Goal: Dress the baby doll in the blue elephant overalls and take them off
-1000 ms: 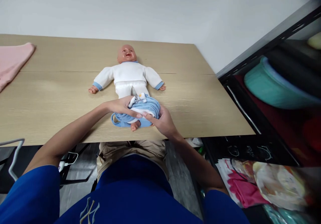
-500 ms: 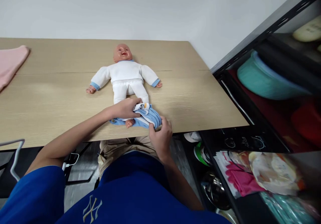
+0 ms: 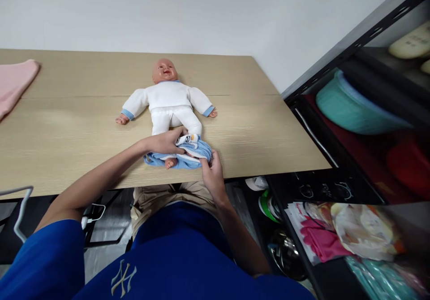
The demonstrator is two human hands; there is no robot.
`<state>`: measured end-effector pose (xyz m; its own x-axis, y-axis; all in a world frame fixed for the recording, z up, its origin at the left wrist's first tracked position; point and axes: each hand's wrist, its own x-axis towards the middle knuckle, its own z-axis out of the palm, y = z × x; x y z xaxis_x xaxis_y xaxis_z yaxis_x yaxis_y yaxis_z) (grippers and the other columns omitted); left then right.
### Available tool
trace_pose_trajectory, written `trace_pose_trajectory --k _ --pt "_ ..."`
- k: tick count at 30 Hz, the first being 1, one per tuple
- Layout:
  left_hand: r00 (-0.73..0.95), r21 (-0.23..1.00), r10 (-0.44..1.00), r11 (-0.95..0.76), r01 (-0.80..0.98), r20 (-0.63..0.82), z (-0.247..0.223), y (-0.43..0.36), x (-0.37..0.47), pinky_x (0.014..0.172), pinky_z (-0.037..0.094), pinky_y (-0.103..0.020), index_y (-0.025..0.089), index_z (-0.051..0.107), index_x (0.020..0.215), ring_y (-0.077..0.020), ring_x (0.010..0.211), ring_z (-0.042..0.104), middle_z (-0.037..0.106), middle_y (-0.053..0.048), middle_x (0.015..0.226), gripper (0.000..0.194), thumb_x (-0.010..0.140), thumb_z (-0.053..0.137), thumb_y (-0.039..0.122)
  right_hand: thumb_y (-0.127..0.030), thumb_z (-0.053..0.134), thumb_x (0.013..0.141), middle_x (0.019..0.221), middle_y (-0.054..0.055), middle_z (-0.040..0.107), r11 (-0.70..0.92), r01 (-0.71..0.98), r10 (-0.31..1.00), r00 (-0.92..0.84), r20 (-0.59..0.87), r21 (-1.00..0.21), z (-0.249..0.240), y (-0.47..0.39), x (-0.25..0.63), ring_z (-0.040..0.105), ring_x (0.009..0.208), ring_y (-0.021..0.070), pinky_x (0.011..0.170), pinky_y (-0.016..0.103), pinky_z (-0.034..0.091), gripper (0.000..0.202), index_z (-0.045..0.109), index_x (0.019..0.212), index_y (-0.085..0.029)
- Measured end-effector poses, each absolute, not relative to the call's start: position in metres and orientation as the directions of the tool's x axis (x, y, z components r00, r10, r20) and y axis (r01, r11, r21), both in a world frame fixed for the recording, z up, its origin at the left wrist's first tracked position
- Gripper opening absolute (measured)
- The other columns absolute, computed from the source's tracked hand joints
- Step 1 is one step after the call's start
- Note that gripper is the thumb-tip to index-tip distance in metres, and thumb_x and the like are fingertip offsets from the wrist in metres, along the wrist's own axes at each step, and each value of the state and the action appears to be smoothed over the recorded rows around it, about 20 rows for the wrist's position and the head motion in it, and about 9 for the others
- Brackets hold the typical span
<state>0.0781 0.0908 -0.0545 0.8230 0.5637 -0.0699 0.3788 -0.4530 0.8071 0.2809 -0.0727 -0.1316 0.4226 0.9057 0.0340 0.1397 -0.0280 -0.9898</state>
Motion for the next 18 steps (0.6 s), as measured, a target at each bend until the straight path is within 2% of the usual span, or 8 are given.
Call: trace_pose_trajectory --k 3,8,10,12,14,18 --pt "0.833 0.812 0.549 -0.455 0.365 -0.067 -0.056 0.097 0.075 0.097 0.059 -0.042 0.021 0.064 0.125 -0.0319 0.112 0.074 0.076 -0.009 0.12 0.049 0.087 0.083 0.044 -0.042 0.076 0.098 0.129 0.012 0.085 -0.021 0.112 0.936 0.35 0.02 -0.994 -0.136 -0.072 0.281 0.081 0.123 0.035 0.117 0.056 0.068 0.036 0.066 0.13 -0.028" --pt "0.862 0.847 0.505 -0.441 0.298 -0.041 -0.057 0.101 0.07 0.098 0.059 -0.041 0.021 0.063 0.127 -0.0312 0.112 0.073 0.073 -0.008 0.118 0.05 0.085 0.081 0.04 -0.03 0.089 0.09 0.153 0.017 0.077 0.102 0.023 0.958 0.268 0.105 -0.994 -0.142 -0.07 0.276 0.078 0.142 0.0342 0.124 0.054 0.067 0.07 0.056 0.152 -0.029" --pt "0.875 0.863 0.483 -0.432 0.26 -0.022 -0.056 0.101 0.068 0.099 0.059 -0.039 0.021 0.063 0.129 -0.0298 0.113 0.072 0.072 -0.008 0.119 0.051 0.086 0.082 0.039 -0.029 0.089 0.09 0.161 0.019 0.073 0.163 0.002 0.956 0.247 0.159 -0.987 -0.143 -0.064 0.277 0.078 0.143 0.0331 0.124 0.051 0.068 0.076 0.054 0.158 -0.027" --pt "0.88 0.872 0.475 -0.429 0.234 -0.003 -0.055 0.101 0.065 0.098 0.06 -0.037 0.02 0.062 0.133 -0.0285 0.113 0.072 0.071 -0.007 0.121 0.053 0.087 0.083 0.039 -0.029 0.085 0.093 0.163 0.019 0.073 0.21 0.007 0.953 0.221 0.207 -0.978 -0.143 -0.056 0.281 0.079 0.144 0.0322 0.124 0.05 0.067 0.073 0.056 0.16 -0.027" --pt "0.873 0.877 0.486 -0.436 0.203 0.039 -0.053 0.1 0.063 0.098 0.06 -0.036 0.021 0.062 0.137 -0.0273 0.112 0.072 0.071 -0.007 0.122 0.057 0.088 0.085 0.038 -0.029 0.081 0.097 0.157 0.017 0.077 0.234 0.05 0.953 0.183 0.239 -0.971 -0.142 -0.047 0.29 0.08 0.14 0.0318 0.122 0.049 0.068 0.065 0.062 0.158 -0.026" --pt "0.854 0.864 0.509 -0.472 0.175 0.105 -0.05 0.098 0.059 0.096 0.061 -0.035 0.019 0.069 0.131 -0.026 0.106 0.074 0.077 -0.007 0.117 0.048 0.094 0.089 0.043 -0.027 0.077 0.099 0.141 0.014 0.081 0.322 0.272 0.925 0.115 0.363 -0.907 -0.135 -0.025 0.316 0.08 0.132 0.033 0.117 0.05 0.068 0.036 0.079 0.135 -0.026"
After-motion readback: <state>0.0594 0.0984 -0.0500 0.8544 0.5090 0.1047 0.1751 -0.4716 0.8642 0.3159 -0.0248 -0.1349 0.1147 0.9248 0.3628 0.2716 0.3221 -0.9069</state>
